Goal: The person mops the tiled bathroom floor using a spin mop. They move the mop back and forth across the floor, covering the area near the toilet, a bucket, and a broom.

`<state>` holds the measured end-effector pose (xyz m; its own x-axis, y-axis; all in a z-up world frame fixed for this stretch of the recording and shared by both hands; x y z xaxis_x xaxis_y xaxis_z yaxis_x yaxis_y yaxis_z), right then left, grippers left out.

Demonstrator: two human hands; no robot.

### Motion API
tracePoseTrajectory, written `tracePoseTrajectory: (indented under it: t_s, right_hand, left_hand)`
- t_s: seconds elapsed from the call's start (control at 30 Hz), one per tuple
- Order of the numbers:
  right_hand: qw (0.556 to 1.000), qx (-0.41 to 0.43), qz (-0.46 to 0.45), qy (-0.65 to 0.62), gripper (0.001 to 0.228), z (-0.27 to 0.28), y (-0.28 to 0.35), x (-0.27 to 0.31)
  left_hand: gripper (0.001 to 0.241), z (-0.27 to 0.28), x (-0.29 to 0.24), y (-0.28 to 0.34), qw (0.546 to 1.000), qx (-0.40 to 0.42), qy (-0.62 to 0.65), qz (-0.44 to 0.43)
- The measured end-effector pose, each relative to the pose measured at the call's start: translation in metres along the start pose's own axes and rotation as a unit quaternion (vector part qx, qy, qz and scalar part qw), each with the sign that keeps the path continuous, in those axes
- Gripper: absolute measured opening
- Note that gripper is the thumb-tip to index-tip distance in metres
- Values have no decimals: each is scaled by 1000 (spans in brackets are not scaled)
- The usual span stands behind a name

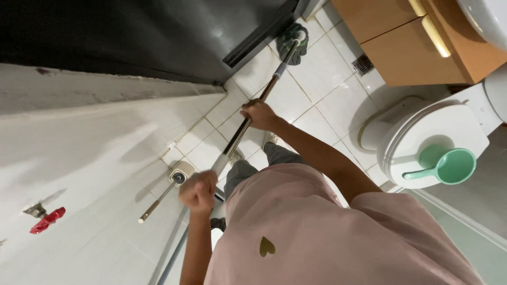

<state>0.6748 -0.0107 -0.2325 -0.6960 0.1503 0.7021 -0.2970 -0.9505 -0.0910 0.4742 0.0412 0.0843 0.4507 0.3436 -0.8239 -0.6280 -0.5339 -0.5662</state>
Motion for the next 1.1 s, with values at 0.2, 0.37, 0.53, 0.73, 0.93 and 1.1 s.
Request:
tracePoseTrajectory:
  t_s: [0.2, 0.37, 0.53, 0.73, 0.93, 1.1]
  right_hand:
    - [989, 40, -140, -28, 25, -6, 49, -88]
    - [967, 61, -242, -52, 23, 28, 99, -153]
    - [948, 76, -297, 88, 12, 29, 188, -262]
    - [917, 138, -320, 193, 9, 77, 204, -218]
    - [974, 2, -217, 71, 36, 102, 125, -80]
    - [988, -12, -151, 1, 36, 90, 82, 31]
  left_hand:
    - [63, -47, 81, 5, 995, 9, 30, 92]
    - [62, -95, 169, 44, 983, 38, 55, 173]
    - [53, -173, 184, 60, 981, 29, 32, 191]
    - [52, -174, 162, 60, 981, 65, 31, 179]
    - [24, -67, 99, 35, 971, 122, 203, 26]
    - [40, 13, 74, 82, 893, 233, -385, -13]
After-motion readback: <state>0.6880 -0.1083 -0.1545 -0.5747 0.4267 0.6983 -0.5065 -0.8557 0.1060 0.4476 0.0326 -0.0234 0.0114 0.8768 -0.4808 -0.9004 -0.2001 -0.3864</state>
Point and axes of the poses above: each hand's wrist, its own y-axis away from the middle knuckle, its own z-axis out of the back of the hand, x = y × z, the point moved 9 cm from there along -y, towards the middle knuckle, and after that the axes turned 4 degrees about -y, right-handed, at the moved point
